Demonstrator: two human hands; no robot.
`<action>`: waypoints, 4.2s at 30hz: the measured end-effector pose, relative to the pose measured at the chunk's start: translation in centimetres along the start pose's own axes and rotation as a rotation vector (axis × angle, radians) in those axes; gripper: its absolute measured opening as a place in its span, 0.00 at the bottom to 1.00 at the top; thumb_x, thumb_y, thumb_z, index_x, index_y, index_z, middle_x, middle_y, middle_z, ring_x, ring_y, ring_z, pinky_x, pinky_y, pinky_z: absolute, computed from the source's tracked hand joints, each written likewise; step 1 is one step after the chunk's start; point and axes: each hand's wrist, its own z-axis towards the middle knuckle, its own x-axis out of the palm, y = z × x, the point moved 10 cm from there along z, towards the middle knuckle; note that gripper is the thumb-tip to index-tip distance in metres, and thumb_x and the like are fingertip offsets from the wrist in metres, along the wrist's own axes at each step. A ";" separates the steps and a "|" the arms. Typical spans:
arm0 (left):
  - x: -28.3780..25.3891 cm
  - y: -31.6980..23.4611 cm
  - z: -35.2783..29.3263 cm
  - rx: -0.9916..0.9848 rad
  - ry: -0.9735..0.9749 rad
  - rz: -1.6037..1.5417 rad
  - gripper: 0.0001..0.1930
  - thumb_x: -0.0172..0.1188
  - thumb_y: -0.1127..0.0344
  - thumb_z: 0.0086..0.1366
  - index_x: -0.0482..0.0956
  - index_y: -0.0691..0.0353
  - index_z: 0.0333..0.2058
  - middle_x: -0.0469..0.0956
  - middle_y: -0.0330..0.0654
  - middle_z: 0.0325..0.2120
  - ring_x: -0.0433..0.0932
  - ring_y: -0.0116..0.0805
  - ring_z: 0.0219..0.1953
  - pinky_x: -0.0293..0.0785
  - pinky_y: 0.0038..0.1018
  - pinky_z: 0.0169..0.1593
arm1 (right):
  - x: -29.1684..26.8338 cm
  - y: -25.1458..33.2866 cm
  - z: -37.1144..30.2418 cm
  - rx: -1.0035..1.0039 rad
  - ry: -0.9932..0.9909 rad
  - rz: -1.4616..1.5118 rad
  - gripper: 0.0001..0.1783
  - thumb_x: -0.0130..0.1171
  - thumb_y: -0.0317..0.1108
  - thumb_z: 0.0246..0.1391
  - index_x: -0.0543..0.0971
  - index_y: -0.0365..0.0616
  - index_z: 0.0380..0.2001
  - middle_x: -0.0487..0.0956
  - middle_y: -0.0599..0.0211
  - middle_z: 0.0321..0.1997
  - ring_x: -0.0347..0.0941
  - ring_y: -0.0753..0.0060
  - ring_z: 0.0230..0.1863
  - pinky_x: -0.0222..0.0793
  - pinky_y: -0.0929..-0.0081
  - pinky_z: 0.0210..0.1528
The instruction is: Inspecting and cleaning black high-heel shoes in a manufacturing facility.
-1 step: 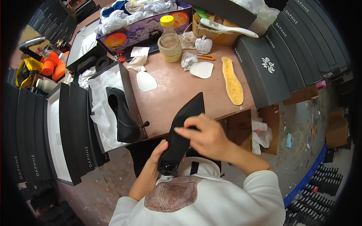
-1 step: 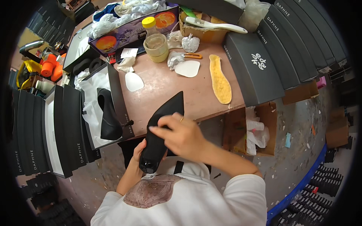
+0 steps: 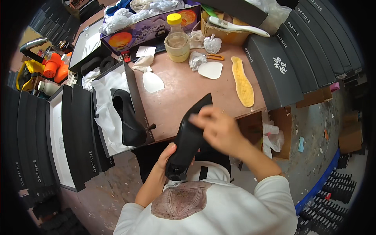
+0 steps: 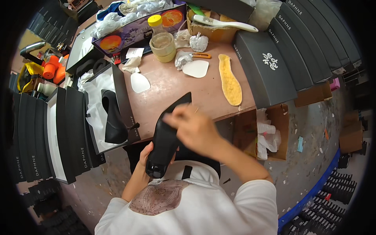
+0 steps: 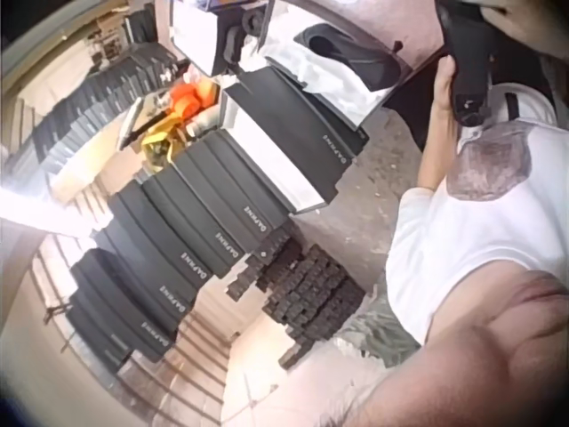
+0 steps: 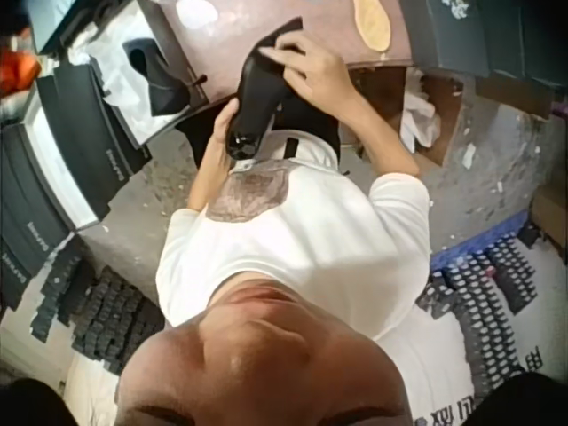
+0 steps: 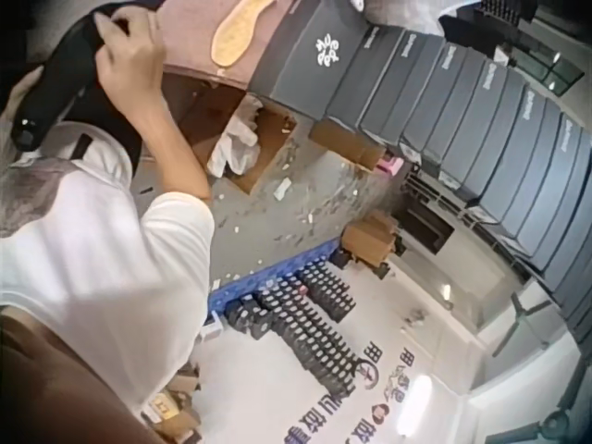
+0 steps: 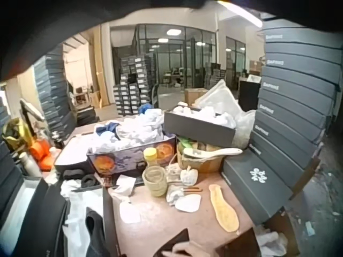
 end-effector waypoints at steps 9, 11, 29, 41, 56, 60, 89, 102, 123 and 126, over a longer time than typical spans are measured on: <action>-0.8 -0.4 -0.1 0.024 -0.081 0.020 0.34 0.44 0.43 0.64 0.70 0.76 0.48 0.77 0.54 0.37 0.78 0.34 0.29 0.76 0.25 0.31 | 0.8 0.4 0.4 0.080 0.060 0.034 0.23 0.56 0.20 0.36 0.80 0.44 0.41 0.73 0.61 0.37 0.72 0.59 0.38 0.71 0.69 0.41; -1.0 0.1 0.2 -0.009 -0.018 0.088 0.35 0.43 0.42 0.64 0.67 0.75 0.50 0.74 0.55 0.40 0.78 0.36 0.30 0.76 0.26 0.31 | -0.9 -7.1 0.5 0.382 -0.107 0.174 0.26 0.55 0.18 0.33 0.81 0.44 0.42 0.73 0.62 0.37 0.73 0.63 0.40 0.70 0.70 0.44; -0.8 -1.2 0.0 0.041 -0.050 0.104 0.35 0.48 0.43 0.62 0.69 0.77 0.48 0.78 0.52 0.33 0.79 0.32 0.27 0.76 0.23 0.30 | 0.9 -5.7 0.8 0.278 -0.080 0.137 0.23 0.49 0.17 0.42 0.79 0.39 0.44 0.72 0.59 0.38 0.71 0.67 0.34 0.67 0.77 0.37; -1.6 0.2 0.6 -0.009 -0.052 -0.225 0.36 0.27 0.39 0.69 0.65 0.67 0.54 0.74 0.54 0.44 0.80 0.41 0.32 0.79 0.29 0.30 | 2.0 0.3 0.3 0.034 -0.073 -0.193 0.24 0.57 0.23 0.33 0.80 0.46 0.41 0.74 0.65 0.35 0.70 0.59 0.33 0.67 0.64 0.34; 2.9 -1.9 1.4 -0.019 0.371 -0.451 0.30 0.34 0.46 0.70 0.64 0.67 0.56 0.71 0.55 0.50 0.76 0.44 0.49 0.75 0.34 0.51 | 2.6 2.5 0.1 -0.133 -0.059 -0.129 0.21 0.59 0.25 0.30 0.80 0.46 0.36 0.73 0.71 0.33 0.68 0.67 0.29 0.66 0.70 0.30; -0.6 -1.5 1.7 -0.026 -0.358 -0.485 0.30 0.33 0.44 0.70 0.68 0.67 0.52 0.76 0.56 0.41 0.81 0.44 0.37 0.82 0.32 0.35 | 3.6 3.7 -0.5 -0.257 0.092 0.051 0.22 0.61 0.25 0.28 0.80 0.46 0.36 0.73 0.72 0.34 0.68 0.69 0.30 0.65 0.71 0.30; 0.5 -7.2 1.4 0.698 -0.646 0.559 0.33 0.31 0.42 0.70 0.69 0.70 0.46 0.75 0.42 0.28 0.74 0.27 0.28 0.70 0.22 0.33 | 0.6 4.2 -6.7 0.117 -0.243 -0.132 0.24 0.57 0.22 0.34 0.80 0.36 0.42 0.72 0.57 0.38 0.68 0.61 0.32 0.67 0.71 0.32; 0.1 -7.8 1.2 0.763 -0.534 0.647 0.30 0.35 0.47 0.71 0.67 0.75 0.49 0.75 0.48 0.39 0.74 0.31 0.39 0.69 0.25 0.44 | -6.9 0.5 -7.1 0.414 -0.451 -0.190 0.24 0.51 0.15 0.37 0.80 0.38 0.41 0.71 0.60 0.38 0.68 0.63 0.39 0.67 0.70 0.41; 2.7 -1.1 3.2 0.067 0.046 -0.275 0.33 0.30 0.42 0.69 0.64 0.68 0.54 0.74 0.54 0.41 0.77 0.41 0.32 0.77 0.30 0.36 | -0.9 1.9 0.9 -0.159 0.018 -0.110 0.19 0.56 0.22 0.33 0.82 0.48 0.34 0.75 0.68 0.36 0.69 0.64 0.32 0.68 0.71 0.35; 1.7 -0.8 2.5 0.098 0.107 -0.077 0.35 0.35 0.40 0.67 0.63 0.71 0.54 0.70 0.55 0.47 0.77 0.39 0.32 0.76 0.28 0.34 | -2.8 -8.9 1.3 0.398 -0.043 -0.145 0.19 0.51 0.20 0.40 0.82 0.44 0.37 0.74 0.62 0.35 0.71 0.61 0.36 0.69 0.70 0.39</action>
